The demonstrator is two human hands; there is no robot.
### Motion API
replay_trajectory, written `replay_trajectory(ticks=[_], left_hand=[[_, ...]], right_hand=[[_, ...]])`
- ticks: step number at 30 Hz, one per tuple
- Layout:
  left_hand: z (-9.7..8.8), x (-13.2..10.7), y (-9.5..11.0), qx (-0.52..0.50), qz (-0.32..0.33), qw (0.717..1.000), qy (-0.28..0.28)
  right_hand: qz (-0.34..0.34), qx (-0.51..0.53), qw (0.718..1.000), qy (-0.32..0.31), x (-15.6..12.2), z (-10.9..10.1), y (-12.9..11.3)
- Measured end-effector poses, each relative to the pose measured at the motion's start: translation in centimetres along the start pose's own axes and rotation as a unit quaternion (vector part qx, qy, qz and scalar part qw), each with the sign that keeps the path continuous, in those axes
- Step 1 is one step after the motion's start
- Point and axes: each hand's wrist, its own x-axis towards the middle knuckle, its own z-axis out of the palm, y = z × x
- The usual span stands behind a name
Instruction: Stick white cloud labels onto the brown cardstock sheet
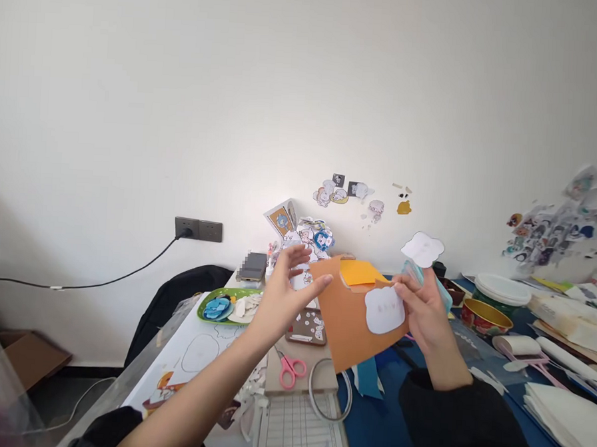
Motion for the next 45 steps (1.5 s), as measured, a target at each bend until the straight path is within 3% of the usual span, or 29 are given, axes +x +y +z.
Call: replay_trajectory(ticks=[2, 4, 5, 7, 9, 11, 12, 13, 15, 18, 20, 24, 30, 45], left_hand=[[-0.1, 0.0, 0.5, -0.124, -0.066, 0.988, -0.069], [0.0, -0.4, 0.9, -0.216, -0.127, 0.958, -0.142], [0.0, -0.6, 1.0, -0.246, -0.149, 0.947, -0.145], [0.0, -0.8, 1.3, -0.283, -0.179, 0.937, -0.095], [-0.2, -0.8, 1.6, -0.298, -0.195, 0.934, -0.033], [-0.6, -0.5, 1.8, -0.310, -0.195, 0.930, 0.024], [-0.7, -0.2, 1.8, -0.319, -0.189, 0.928, 0.049], [-0.8, 0.0, 1.8, -0.332, -0.180, 0.923, 0.070], [-0.8, 0.4, 1.7, -0.360, -0.161, 0.914, 0.097], [-0.4, 0.6, 1.3, -0.381, -0.134, 0.907, 0.120], [-0.2, 0.5, 0.9, -0.380, -0.125, 0.908, 0.127], [-0.2, 0.1, 0.5, -0.370, -0.130, 0.914, 0.106], [-0.3, -0.2, 0.6, -0.364, -0.118, 0.921, 0.066], [0.6, -0.2, 1.6, -0.465, -0.130, 0.874, 0.058]], right_hand=[[-0.034, 0.035, 0.999, 0.019, 0.9, 1.9, -1.8], [-0.060, 0.049, 0.997, 0.012, 1.5, 4.2, -3.0], [-0.068, 0.048, 0.997, 0.001, 1.8, 5.3, -3.3], [-0.085, 0.019, 0.996, 0.005, 2.2, 7.0, -3.7], [-0.138, -0.015, 0.985, 0.102, 2.5, 7.6, -3.9], [-0.208, -0.003, 0.954, 0.215, 2.6, 7.3, -4.3], [-0.218, 0.019, 0.956, 0.196, 2.5, 6.9, -4.5], [-0.211, 0.054, 0.968, 0.123, 2.4, 6.6, -4.8], [-0.116, 0.095, 0.985, -0.091, 1.7, 6.4, -5.1], [0.048, 0.039, 0.936, -0.347, 0.4, 7.6, -4.9], [0.100, 0.022, 0.915, -0.390, 0.0, 8.8, -4.4], [0.140, -0.005, 0.928, -0.346, 0.2, 10.2, -3.1], [0.112, -0.049, 0.963, -0.242, 0.0, 11.0, -2.3], [0.110, -0.016, 0.976, -0.189, -0.3, 12.5, -1.3]])
